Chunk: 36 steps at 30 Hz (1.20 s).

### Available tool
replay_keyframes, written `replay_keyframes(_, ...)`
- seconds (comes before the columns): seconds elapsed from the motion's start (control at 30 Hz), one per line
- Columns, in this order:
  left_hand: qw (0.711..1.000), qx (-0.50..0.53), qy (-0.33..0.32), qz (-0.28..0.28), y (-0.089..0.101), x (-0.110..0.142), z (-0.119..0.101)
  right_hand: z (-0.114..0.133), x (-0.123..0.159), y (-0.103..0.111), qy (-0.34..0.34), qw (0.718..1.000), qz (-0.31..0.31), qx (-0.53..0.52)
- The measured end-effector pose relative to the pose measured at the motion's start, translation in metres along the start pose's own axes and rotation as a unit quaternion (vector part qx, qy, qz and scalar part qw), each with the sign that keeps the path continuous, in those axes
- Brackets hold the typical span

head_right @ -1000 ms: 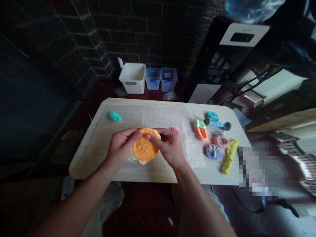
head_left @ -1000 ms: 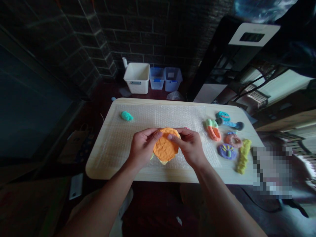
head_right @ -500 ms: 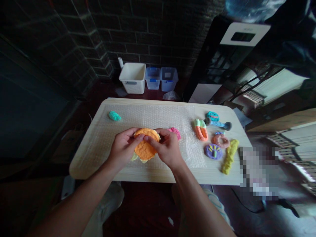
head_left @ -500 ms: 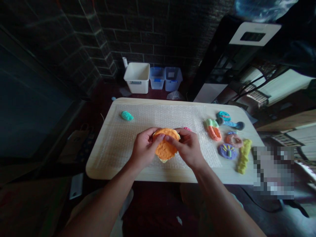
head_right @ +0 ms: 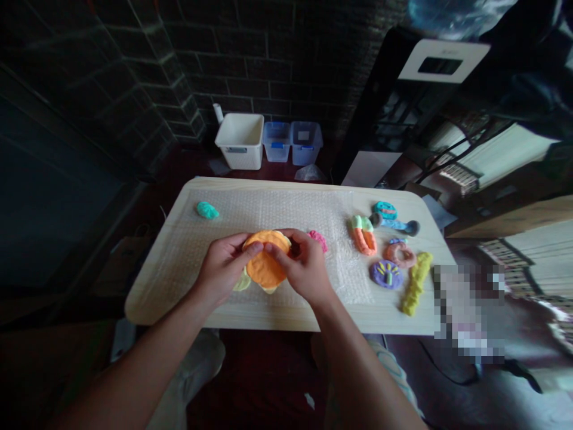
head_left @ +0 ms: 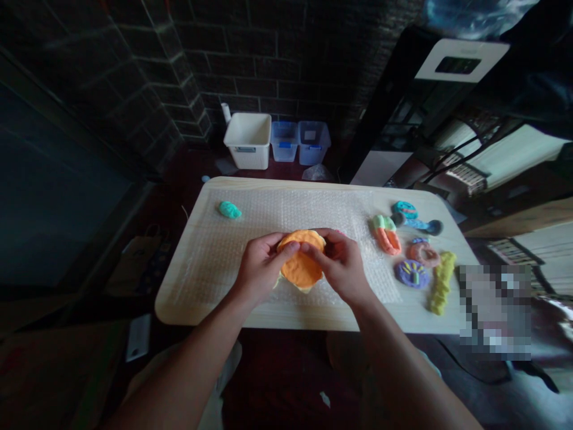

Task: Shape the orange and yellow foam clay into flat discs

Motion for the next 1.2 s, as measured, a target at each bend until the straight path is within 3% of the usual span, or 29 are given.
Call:
replay_keyframes(0.1,1.000,0.019,0.007,-0.014,0.0007,-0.0008,-0.0006,0.0045,-0.0007,-0.0004,-0.026,0.997,0.017,-0.066)
replay_keyframes(0.63,0.992,0.116,0.042,-0.023,-0.0033,-0.0010,-0.0048,-0.0018,-0.0031,0.0029,-0.070,0.983,-0.032,-0.165)
replay_keyframes(0.8,0.997,0.064,0.029,-0.030,0.0014,-0.0006,-0.0027,0.0041,-0.0026,0.0007,-0.059,0.988,0.003,-0.144)
replay_keyframes(0.97,0.998,0.048,0.024,-0.012,-0.0019,-0.0007,-0.0039,0.0073,-0.0002,-0.0015,-0.037,0.997,-0.014,-0.061)
replay_keyframes(1.2,1.000,-0.009,0.016,-0.007,-0.0032,-0.0007,-0.0044,0.0034,0.0002,-0.0049,-0.061,0.993,0.048,-0.085)
Point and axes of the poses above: each hand's wrist, its own x-axis away from the middle knuckle, its own y-axis out of the back of the hand, z = x × y, the point moved 1 cm from there along -x, towards the middle knuckle, and after that the axes turned 6 degrees about x, right-handed, at the moved point
